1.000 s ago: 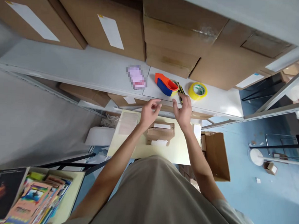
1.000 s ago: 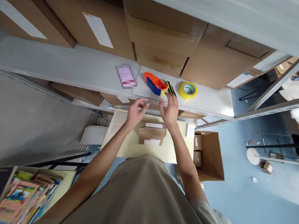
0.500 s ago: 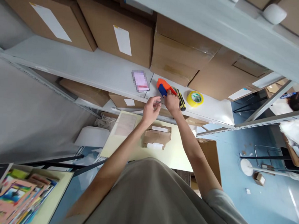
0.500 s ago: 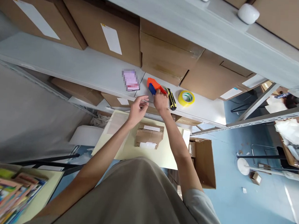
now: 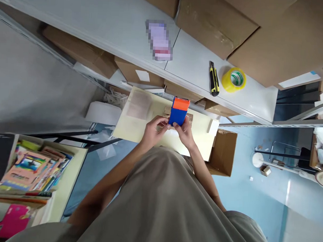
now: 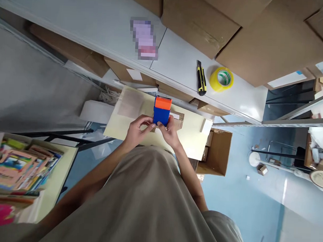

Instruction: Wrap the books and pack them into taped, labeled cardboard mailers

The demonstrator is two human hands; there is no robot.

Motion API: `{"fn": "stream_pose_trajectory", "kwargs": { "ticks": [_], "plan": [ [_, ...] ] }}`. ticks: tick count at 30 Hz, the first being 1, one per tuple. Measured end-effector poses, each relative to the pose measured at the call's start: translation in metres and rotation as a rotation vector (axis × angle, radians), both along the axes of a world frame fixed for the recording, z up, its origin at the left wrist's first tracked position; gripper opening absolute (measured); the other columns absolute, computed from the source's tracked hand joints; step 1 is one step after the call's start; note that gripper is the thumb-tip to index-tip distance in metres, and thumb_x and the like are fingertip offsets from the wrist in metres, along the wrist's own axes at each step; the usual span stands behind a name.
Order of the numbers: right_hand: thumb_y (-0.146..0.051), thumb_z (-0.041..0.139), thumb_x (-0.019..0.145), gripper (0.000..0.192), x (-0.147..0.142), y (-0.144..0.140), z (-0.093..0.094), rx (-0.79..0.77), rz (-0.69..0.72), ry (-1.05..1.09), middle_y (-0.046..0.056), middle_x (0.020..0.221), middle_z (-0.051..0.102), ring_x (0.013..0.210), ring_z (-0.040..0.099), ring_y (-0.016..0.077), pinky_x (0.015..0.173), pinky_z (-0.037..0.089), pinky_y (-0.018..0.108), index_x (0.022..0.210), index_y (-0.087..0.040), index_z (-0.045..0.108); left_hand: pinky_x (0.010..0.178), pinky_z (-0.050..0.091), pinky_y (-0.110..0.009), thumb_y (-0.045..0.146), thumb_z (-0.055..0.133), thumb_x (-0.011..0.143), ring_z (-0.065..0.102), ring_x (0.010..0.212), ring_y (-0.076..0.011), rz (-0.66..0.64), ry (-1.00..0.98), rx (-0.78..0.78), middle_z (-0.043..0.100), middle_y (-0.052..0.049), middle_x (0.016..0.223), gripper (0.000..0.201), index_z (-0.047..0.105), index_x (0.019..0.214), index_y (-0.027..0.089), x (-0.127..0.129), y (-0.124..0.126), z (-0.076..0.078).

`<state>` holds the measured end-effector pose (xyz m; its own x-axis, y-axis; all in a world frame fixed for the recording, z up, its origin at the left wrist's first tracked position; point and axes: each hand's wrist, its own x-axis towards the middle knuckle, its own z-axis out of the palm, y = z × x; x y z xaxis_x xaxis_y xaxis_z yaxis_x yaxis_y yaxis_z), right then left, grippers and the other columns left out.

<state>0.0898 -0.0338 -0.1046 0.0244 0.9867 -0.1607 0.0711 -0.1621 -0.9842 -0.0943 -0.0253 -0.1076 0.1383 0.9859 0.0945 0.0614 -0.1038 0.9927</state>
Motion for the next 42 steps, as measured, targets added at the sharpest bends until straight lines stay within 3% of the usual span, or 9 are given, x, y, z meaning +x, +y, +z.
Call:
{"fn": "stream_pose_trajectory", "kwargs": {
  "ticks": [4,9,14,19,28,32,35,39,42],
  "plan": [
    [-0.093,0.067,0.098,0.071,-0.004,-0.016,-0.004,-0.039,0.017,-0.14,0.009,0.118,0.077,0.107,0.074,0.0277,0.1,0.066,0.045,0.124,-0.028,0.055,0.086,0.063,-0.035,0.048,0.081,0.103,0.074,0.091,-0.0196,-0.081,0.061,-0.024,0.078,-0.006,0.105,0.024,0.077,0.106,0.024,-0.012,-0.011,-0.003],
    [-0.088,0.066,0.103,0.067,0.004,-0.038,-0.001,-0.059,0.125,-0.253,0.011,0.116,0.077,0.101,0.074,0.0278,0.096,0.065,0.046,0.125,-0.027,0.053,0.091,0.065,-0.035,0.054,0.086,0.099,0.078,0.106,-0.0228,-0.062,-0.048,-0.117,0.08,-0.01,0.126,0.049,0.076,0.136,0.023,-0.032,-0.001,-0.006],
    [-0.08,0.059,0.111,0.057,0.013,-0.057,0.011,-0.067,0.251,-0.512,0.013,0.12,0.078,0.101,0.076,0.0311,0.092,0.064,0.048,0.131,-0.028,0.051,0.094,0.065,-0.037,0.056,0.087,0.1,0.076,0.116,-0.0249,-0.076,0.01,0.092,0.077,-0.011,0.138,0.054,0.076,0.144,0.026,-0.056,0.018,0.014],
    [-0.073,0.052,0.116,0.051,0.016,-0.061,0.025,0.014,0.32,-0.752,0.018,0.124,0.077,0.106,0.078,0.0357,0.09,0.066,0.051,0.138,-0.027,0.05,0.106,0.063,-0.046,0.051,0.083,0.107,0.075,0.118,-0.027,-0.152,0.181,0.345,0.082,-0.007,0.124,0.034,0.082,0.135,0.031,-0.074,0.024,0.033],
    [-0.054,0.052,0.121,0.033,0.001,-0.064,0.045,0.144,0.361,-0.957,0.015,0.115,0.073,0.104,0.076,0.0364,0.087,0.069,0.055,0.137,-0.026,0.05,0.105,0.059,-0.052,0.047,0.079,0.111,0.075,0.109,-0.0279,-0.22,0.229,0.412,0.086,-0.006,0.12,0.026,0.083,0.133,0.035,-0.099,0.024,0.018],
    [-0.053,0.054,0.119,0.033,-0.009,-0.065,0.048,0.07,0.392,-0.975,0.017,0.115,0.074,0.105,0.076,0.037,0.089,0.068,0.055,0.137,-0.025,0.051,0.109,0.06,-0.051,0.058,0.082,0.106,0.074,0.115,-0.0298,-0.324,0.143,0.226,0.085,-0.008,0.123,0.036,0.084,0.132,0.032,-0.11,0.032,0.01],
    [-0.055,0.06,0.113,0.038,-0.016,-0.061,0.052,-0.044,0.437,-0.949,0.015,0.111,0.075,0.1,0.074,0.0352,0.086,0.065,0.051,0.134,-0.024,0.054,0.1,0.062,-0.044,0.071,0.081,0.1,0.075,0.112,-0.0288,-0.398,0.034,-0.09,0.084,-0.009,0.118,0.048,0.086,0.12,0.027,-0.112,0.043,-0.004],
    [-0.064,0.066,0.103,0.043,-0.023,-0.041,0.063,-0.332,0.493,-0.856,0.004,0.094,0.073,0.08,0.066,0.0253,0.075,0.055,0.039,0.12,-0.025,0.06,0.081,0.058,-0.036,0.079,0.089,0.082,0.073,0.088,-0.0242,-0.451,-0.116,-0.54,0.081,-0.007,0.094,0.06,0.085,0.098,0.022,-0.101,0.055,-0.044],
    [-0.078,0.062,0.103,0.052,-0.03,-0.023,0.068,-0.518,0.494,-0.81,0.0,0.086,0.07,0.074,0.062,0.0204,0.069,0.047,0.033,0.103,-0.026,0.06,0.067,0.047,-0.033,0.074,0.099,0.071,0.063,0.071,-0.0193,-0.452,-0.227,-0.727,0.073,-0.006,0.076,0.058,0.082,0.081,0.02,-0.088,0.055,-0.077]
  ]
}}
